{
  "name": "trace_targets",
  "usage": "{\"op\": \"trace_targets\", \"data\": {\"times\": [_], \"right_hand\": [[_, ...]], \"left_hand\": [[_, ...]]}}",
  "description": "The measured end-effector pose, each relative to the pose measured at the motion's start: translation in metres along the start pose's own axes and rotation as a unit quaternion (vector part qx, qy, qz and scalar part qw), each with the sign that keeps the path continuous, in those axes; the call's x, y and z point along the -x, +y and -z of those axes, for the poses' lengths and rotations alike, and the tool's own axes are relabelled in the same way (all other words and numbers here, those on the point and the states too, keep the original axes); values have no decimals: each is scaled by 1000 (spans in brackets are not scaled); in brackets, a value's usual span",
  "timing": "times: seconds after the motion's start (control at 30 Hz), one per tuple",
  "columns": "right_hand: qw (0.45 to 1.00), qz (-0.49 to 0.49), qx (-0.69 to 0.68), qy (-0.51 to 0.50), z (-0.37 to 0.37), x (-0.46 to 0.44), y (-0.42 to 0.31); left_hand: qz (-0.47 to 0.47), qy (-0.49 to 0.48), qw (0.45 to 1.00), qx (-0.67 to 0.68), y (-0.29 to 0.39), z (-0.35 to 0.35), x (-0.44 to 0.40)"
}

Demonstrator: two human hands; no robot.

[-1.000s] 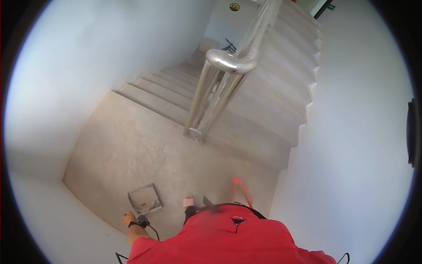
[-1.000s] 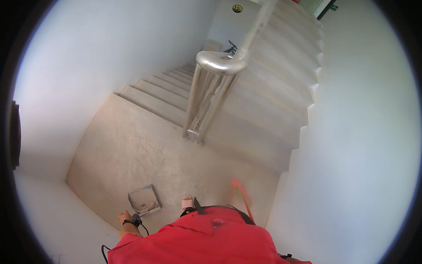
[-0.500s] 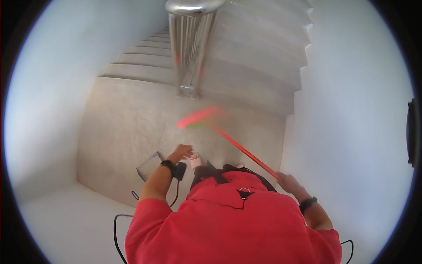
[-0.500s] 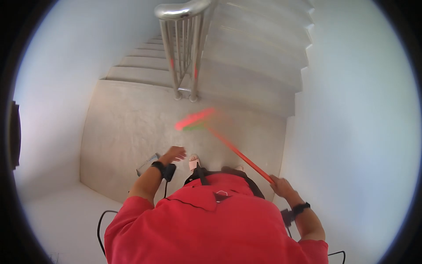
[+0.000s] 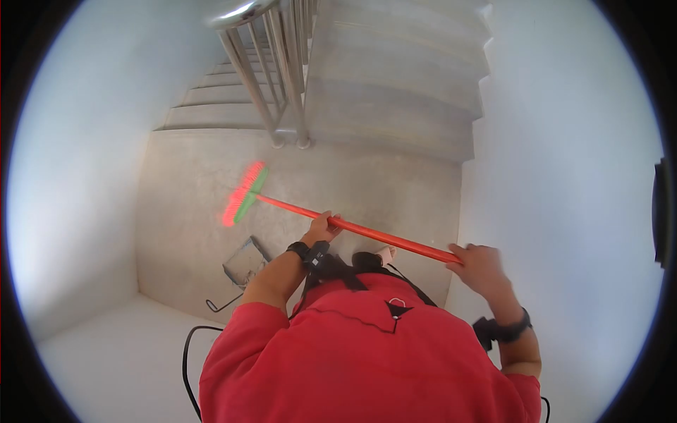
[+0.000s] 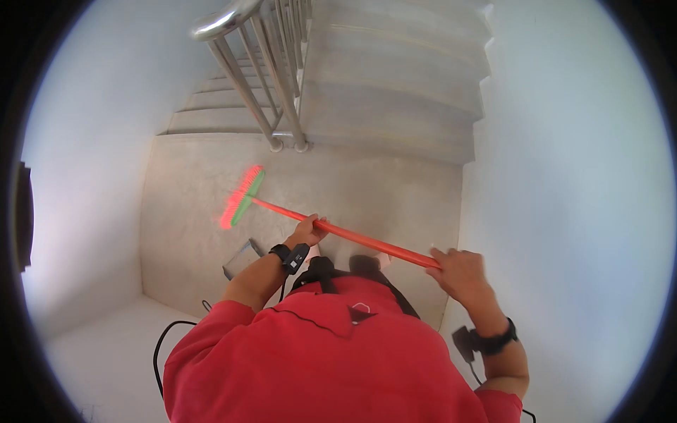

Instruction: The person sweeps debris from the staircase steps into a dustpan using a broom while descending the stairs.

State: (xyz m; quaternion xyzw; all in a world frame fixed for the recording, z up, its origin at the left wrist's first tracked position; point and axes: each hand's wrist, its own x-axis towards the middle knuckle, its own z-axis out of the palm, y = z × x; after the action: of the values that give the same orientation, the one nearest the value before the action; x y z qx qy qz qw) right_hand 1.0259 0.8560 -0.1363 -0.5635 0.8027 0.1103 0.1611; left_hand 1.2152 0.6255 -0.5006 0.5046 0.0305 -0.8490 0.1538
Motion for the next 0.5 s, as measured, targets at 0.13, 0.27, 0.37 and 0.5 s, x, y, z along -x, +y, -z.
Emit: {"op": "trace_targets", "data": {"times": [0.13,0.27,0.37,0.5], "right_hand": [[995,-73,-69,-6,33,26,-1],[973,-77,-202,83,9,49,43],[960,-106,-242,92,-15,66,81],[945,-110,-283,121,-36,78,113]], "left_hand": [[36,-2,998,60,-3,-14,10],[55,-2,997,45,-49,-43,-9],[52,-4,998,24,-89,-65,-30],[46,2,998,40,-122,-92,-60]]}}
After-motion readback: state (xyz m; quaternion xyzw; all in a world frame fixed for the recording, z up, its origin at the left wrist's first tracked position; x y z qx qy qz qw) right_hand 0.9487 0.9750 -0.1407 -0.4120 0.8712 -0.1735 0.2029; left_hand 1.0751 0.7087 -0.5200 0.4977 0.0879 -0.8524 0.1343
